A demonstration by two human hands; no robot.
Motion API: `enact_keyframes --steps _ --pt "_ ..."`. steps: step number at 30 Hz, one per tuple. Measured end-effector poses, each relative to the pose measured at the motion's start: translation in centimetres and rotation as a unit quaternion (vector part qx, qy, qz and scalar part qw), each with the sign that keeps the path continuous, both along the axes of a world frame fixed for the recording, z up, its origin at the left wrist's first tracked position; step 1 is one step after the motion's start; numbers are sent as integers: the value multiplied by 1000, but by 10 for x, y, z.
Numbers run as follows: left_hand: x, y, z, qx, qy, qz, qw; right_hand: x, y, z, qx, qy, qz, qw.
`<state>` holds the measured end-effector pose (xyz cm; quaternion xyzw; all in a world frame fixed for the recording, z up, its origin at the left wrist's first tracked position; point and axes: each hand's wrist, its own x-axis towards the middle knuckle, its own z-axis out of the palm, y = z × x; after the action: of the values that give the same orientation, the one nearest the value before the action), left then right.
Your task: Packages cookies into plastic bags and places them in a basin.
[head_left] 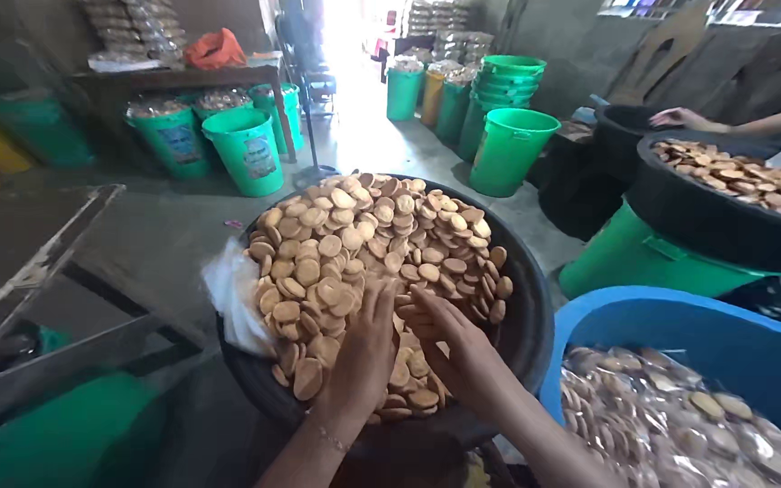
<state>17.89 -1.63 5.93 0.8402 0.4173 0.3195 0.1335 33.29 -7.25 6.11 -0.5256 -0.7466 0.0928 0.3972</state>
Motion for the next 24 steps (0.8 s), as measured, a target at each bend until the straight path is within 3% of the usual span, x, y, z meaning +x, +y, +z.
enact_keyframes --steps 2,5,6,9,12,14,16,17,18,20,22,24 --pt "3 -7 -16 88 1 3 996 4 -6 1 -95 59 27 993" --pt "2 -19 -27 166 3 -10 986 14 0 -1 -263 329 155 894" --pt "3 -26 -27 175 5 -19 984 11 3 -7 -256 359 156 884" --pt "13 -57 -25 193 -1 -65 979 -11 8 -19 -182 333 69 923" --pt "8 -74 -20 208 -58 -124 968 -18 12 -16 -184 469 75 861" --pt "-15 -73 -10 179 -144 -97 968 -6 11 -7 -196 539 98 813" --pt "-47 -57 -1 42 -246 -82 965 14 11 1 -235 558 193 772" --pt "-60 -44 -1 -76 -316 -115 939 21 11 5 -258 539 238 766" --pt "-68 -33 -6 -210 -379 -164 886 24 12 10 -278 502 254 779" --pt "-72 -22 -24 -428 -468 -282 720 20 10 20 -263 371 203 867" --pt "-63 -19 -37 -507 -498 -342 614 12 7 26 -167 265 102 944" --pt "-54 -15 -44 -520 -537 -369 552 19 2 26 -69 256 64 962"
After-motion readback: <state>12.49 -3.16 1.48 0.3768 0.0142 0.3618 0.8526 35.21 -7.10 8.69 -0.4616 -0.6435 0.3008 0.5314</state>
